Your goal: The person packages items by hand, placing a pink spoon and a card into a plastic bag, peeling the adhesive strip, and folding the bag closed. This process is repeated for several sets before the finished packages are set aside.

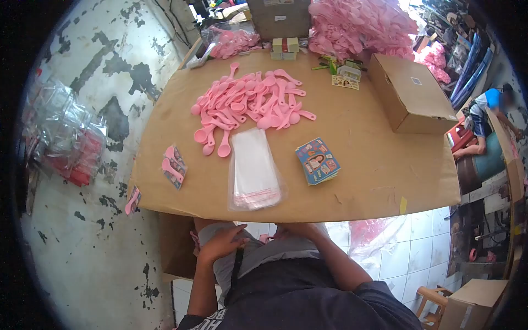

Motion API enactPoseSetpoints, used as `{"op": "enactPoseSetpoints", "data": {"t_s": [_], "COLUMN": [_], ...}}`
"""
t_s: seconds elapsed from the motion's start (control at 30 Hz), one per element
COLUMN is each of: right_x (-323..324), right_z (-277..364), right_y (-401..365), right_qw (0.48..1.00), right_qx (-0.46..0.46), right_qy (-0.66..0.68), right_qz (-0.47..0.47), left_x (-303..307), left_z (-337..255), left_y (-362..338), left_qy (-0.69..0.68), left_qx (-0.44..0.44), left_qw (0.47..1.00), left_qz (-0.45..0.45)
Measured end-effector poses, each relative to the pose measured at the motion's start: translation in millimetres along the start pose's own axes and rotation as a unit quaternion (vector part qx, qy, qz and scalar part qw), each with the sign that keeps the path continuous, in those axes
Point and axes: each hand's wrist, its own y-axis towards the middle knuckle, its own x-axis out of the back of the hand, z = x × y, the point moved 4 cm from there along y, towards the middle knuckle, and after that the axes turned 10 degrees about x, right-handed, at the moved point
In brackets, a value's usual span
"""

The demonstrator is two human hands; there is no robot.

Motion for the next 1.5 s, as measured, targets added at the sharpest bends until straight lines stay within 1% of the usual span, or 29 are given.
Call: {"op": "enactPoseSetpoints", "data": {"t_s": [0.03, 0.07, 0.1, 0.13, 0.17, 0.2, 0.23, 0.27, 0.3, 0.37, 0.4, 0.43, 0.47, 0.5, 0.57, 0.6, 0.63, 0.67, 0.7, 0.73, 0.77, 0.8, 0.83, 0.87, 0.93, 1.0, 1.07, 1.3, 1.5], "right_x": [1, -1, -3, -8, -17, -22, -21, -20, -21, -26, -29, -27, -26, -27, -32, -28, -21, -18, -15, -10, -4, 4, 17, 18, 43, 63, 78, 108, 133], "right_z": [-10, -20, -36, -42, -44, -36, -29, -24, -22, -17, -14, -16, -14, -4, 12, 4, 1, -8, -18, -19, -21, -46, -78, -77, -81, -63, -55, -55, -40], "right_y": [15, 27, 40, 50, 52, 49, 49, 50, 52, 54, 52, 51, 47, 40, 27, 30, 32, 34, 37, 38, 41, 58, 73, 71, 83, 85, 84, 75, 86], "right_qw": [0.987, 0.949, 0.949, 0.852, 0.706, 0.708, 0.762, 0.812, 0.814, 0.809, 0.810, 0.904, 0.966, 0.965, 0.975, 0.975, 0.934, 0.875, 0.876, 0.826, 0.762, 0.760, 0.712, 0.656, 0.695, 0.729, 0.736, 0.730, 0.727], "right_qx": [0.094, 0.185, 0.185, 0.285, 0.369, 0.369, 0.321, 0.271, 0.271, 0.291, 0.289, 0.220, 0.144, 0.143, 0.156, 0.156, 0.221, 0.280, 0.279, 0.336, 0.388, 0.391, 0.421, 0.447, 0.341, 0.235, 0.180, 0.102, 0.076], "right_qy": [-0.127, -0.253, -0.252, -0.440, -0.602, -0.600, -0.559, -0.514, -0.511, -0.511, -0.509, -0.364, -0.205, -0.207, -0.155, -0.154, -0.278, -0.395, -0.394, -0.440, -0.479, -0.479, -0.485, -0.485, -0.506, -0.515, -0.519, -0.527, -0.525], "right_qz": [0.017, 0.033, 0.030, -0.011, -0.051, -0.053, -0.051, -0.047, -0.049, -0.005, -0.008, -0.039, -0.069, -0.072, -0.030, -0.032, -0.029, -0.022, -0.020, -0.109, -0.199, -0.200, -0.285, -0.366, -0.381, -0.385, -0.396, -0.422, -0.436], "left_x": [-3, -2, -2, -3, -6, -6, -5, -8, -11, -13, -12, -9, -3, 6, 24, 33, 41, 47, 51, 55, 56, 58, 57, 55, 50, 49, 50, 54, 30], "left_z": [4, 6, 9, 12, 14, 14, 13, 17, 14, 10, 9, 7, 8, 10, 17, 20, 25, 28, 31, 32, 33, 33, 33, 33, 33, 32, 34, 40, 29], "left_y": [3, 6, 10, 15, 22, 32, 43, 55, 68, 88, 96, 105, 116, 124, 134, 134, 134, 132, 130, 128, 129, 128, 129, 129, 131, 130, 129, 127, 131], "left_qy": [0.010, 0.014, 0.009, 0.005, 0.007, 0.062, 0.117, 0.135, 0.138, 0.106, 0.092, 0.080, 0.070, 0.061, 0.044, 0.037, 0.027, 0.021, 0.015, 0.012, 0.010, 0.009, 0.006, 0.004, 0.000, -0.001, -0.004, -0.009, -0.012], "left_qx": [0.006, 0.004, 0.019, 0.035, 0.035, -0.002, -0.040, -0.034, -0.033, -0.018, -0.010, -0.002, 0.008, 0.019, 0.042, 0.053, 0.061, 0.069, 0.073, 0.076, 0.075, 0.075, 0.074, 0.073, 0.069, 0.066, 0.067, 0.069, 0.054], "left_qw": [1.000, 1.000, 1.000, 0.999, 0.999, 0.998, 0.989, 0.986, 0.986, 0.989, 0.990, 0.990, 0.991, 0.991, 0.992, 0.992, 0.992, 0.992, 0.992, 0.992, 0.992, 0.993, 0.993, 0.993, 0.994, 0.994, 0.994, 0.995, 0.997], "left_qz": [-0.001, 0.001, 0.009, 0.016, 0.017, -0.032, -0.082, -0.092, -0.090, -0.105, -0.110, -0.114, -0.117, -0.116, -0.111, -0.110, -0.108, -0.105, -0.103, -0.101, -0.099, -0.096, -0.095, -0.092, -0.088, -0.084, -0.082, -0.072, -0.052]}}
